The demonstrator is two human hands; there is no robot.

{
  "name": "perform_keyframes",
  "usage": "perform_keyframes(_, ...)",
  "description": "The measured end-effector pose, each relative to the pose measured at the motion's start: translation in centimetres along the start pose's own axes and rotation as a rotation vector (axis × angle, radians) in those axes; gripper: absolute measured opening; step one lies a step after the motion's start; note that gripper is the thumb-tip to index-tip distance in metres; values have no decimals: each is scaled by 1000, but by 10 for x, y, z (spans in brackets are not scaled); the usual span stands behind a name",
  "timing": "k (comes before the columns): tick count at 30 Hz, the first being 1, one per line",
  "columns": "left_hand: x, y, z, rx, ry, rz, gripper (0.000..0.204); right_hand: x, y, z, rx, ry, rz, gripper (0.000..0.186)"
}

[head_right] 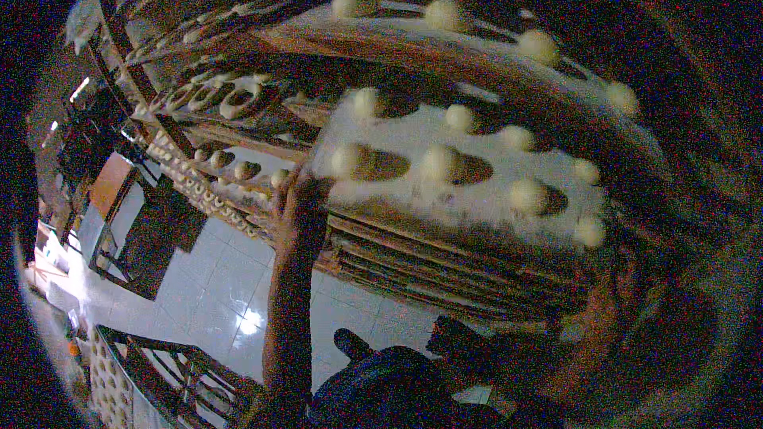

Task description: The person shapes dough balls into ring shapes by hand on a floured table. They roll the dough into a rope, form a circle, and place the finished rings on a wooden board. Another person works alongside, also shaping dough.

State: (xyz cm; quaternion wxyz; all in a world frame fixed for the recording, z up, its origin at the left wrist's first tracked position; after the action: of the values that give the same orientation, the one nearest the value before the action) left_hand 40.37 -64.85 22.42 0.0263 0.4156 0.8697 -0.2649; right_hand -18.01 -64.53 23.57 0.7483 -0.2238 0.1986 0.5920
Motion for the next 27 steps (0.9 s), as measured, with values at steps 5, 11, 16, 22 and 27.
perform_keyframes(5, -91, -3, 7, -51, 179, -103, 50, -34, -47, -37, 155, 2, -254, 60)
perform_keyframes(11, -79, 63, 22, -478, -163, -2, 46, 22, -337, -137, -167, -125, 212, 61)
perform_keyframes(16, 71, 48, 82, -804, -552, 101, 56, 157, -546, -172, -367, -358, 684, 64)
perform_keyframes(22, 192, 217, 64, -1071, -568, -526, 55, 363, -665, -102, -1444, -1212, 1849, 69)
perform_keyframes(27, 392, 370, 51, -409, -269, -1459, 58, 600, -578, 2, -769, -772, 2119, 81)
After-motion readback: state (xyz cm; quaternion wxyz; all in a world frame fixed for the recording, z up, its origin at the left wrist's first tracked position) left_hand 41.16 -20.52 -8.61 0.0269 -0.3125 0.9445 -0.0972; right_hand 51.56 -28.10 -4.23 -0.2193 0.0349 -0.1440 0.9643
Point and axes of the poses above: each hand's wrist, its own x-axis away from the middle knuckle, its own y-axis out of the back of the hand, z = x × y, the point moved 10 cm from there along -x, towards the middle knuckle, and after that the axes turned 8 degrees about -z, right-handed, at the moved point
